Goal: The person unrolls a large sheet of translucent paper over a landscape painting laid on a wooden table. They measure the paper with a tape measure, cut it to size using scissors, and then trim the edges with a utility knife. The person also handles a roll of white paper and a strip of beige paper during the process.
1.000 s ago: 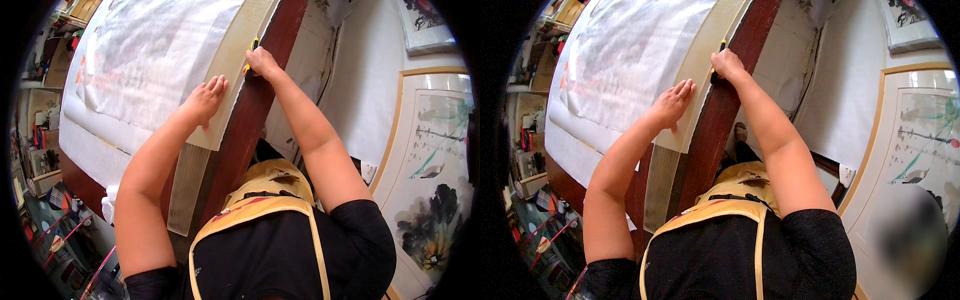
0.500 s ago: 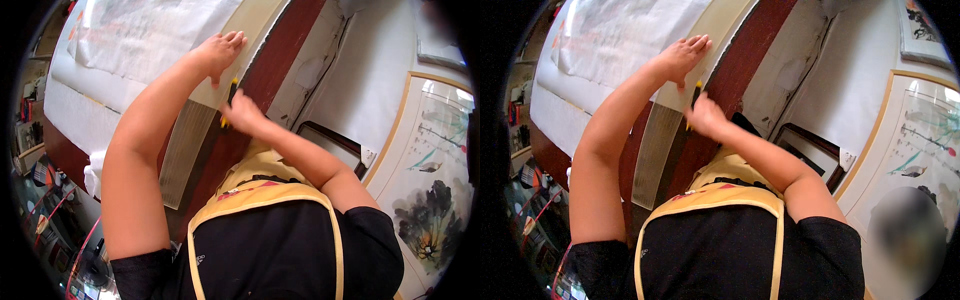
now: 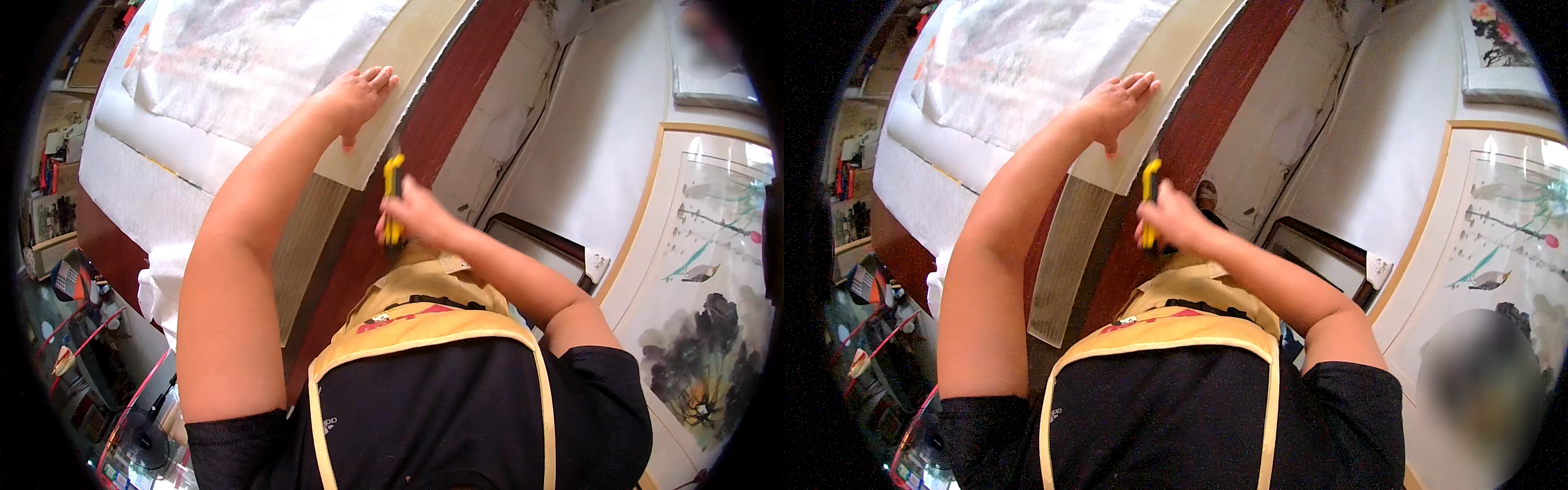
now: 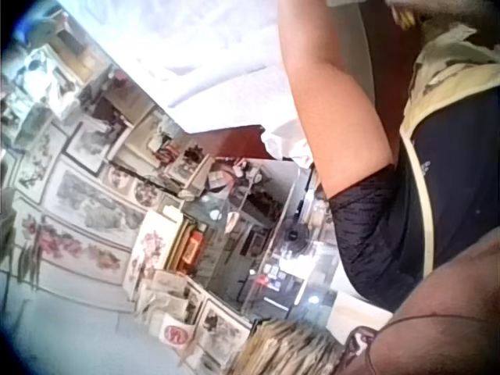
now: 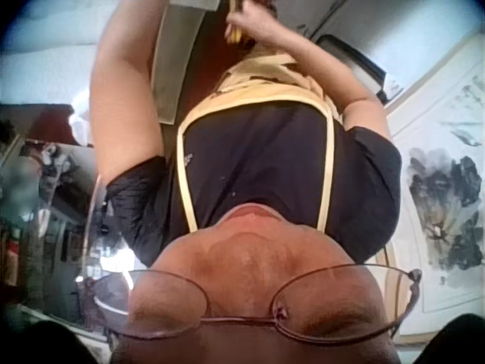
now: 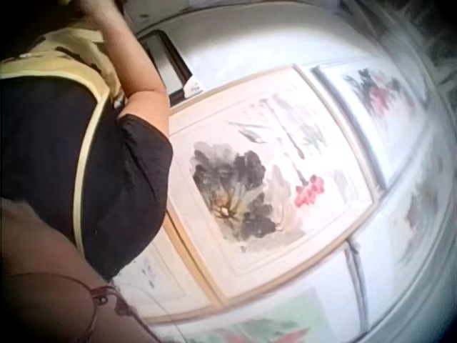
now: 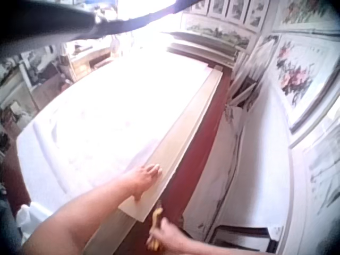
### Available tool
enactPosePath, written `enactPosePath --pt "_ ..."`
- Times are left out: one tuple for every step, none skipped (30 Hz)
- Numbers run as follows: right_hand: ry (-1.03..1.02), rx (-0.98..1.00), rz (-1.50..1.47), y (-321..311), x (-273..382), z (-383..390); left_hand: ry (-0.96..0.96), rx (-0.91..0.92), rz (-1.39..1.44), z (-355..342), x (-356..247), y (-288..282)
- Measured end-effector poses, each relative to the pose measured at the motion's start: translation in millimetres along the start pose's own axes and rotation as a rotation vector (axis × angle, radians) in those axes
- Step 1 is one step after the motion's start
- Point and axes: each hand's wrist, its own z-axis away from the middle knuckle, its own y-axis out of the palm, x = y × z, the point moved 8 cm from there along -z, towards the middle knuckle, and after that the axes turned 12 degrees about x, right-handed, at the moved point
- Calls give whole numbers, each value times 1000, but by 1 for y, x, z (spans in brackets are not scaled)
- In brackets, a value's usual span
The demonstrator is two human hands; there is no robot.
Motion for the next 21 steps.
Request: enactPosePath --pt "-54 -75 76 -23 13 -4 -9 -7 -4 1 0 -1" --pt "-109 -150 151 -41 25 -7 -5 -8 2 1 -1 -2" --pt "-84 -136 160 -44 27 -10 -3 -9 8 0 -1 -1" --pt "-59 -122 169 -46 28 -14 -1 -9 14 -1 -1 0" --pt "-34 -108 179 -49 30 -16 2 -7 18 -2 -1 0" --pt "-81 -178 73 -66 24 -17 5 -4 21 -4 -1 1" --pt "-126 -246 -32 -92 9 -15 7 -3 27 -4 1 0" --pt "-169 -316 -136 -123 -3 -9 9 0 17 -3 1 0" --pt "-303 -450 -224 -167 0 9 12 3 8 -3 1 -2" --pt "-422 -721 -341 -211 2 37 14 4 -2 -3 -1 -3" --pt "-513 -936 -451 -252 0 59 -11 48 -58 -9 -1 -1" --pt "-602 -1084 -493 -286 0 80 -1 41 -86 -10 -3 -8" --pt "-687 -1117 -521 -300 13 94 9 39 -113 -8 -6 -11" --pt "-697 -1024 -453 -309 30 95 20 36 -142 -9 -6 -15" --pt "-706 -923 -384 -312 51 93 47 52 -90 -10 0 -14" --pt "-711 -832 -316 -317 67 90 84 66 -42 -16 6 -15" --pt "-691 -730 -272 -326 78 79 121 79 6 -28 14 -21" --pt "-692 -666 -252 -334 90 70 115 220 30 -46 25 -33" --pt "-692 -601 -231 -342 103 61 105 360 55 -62 36 -53" --pt "-691 -537 -209 -351 117 51 93 501 80 -77 45 -70" --pt "-684 -520 -176 -362 135 42 26 331 24 -98 59 -104"
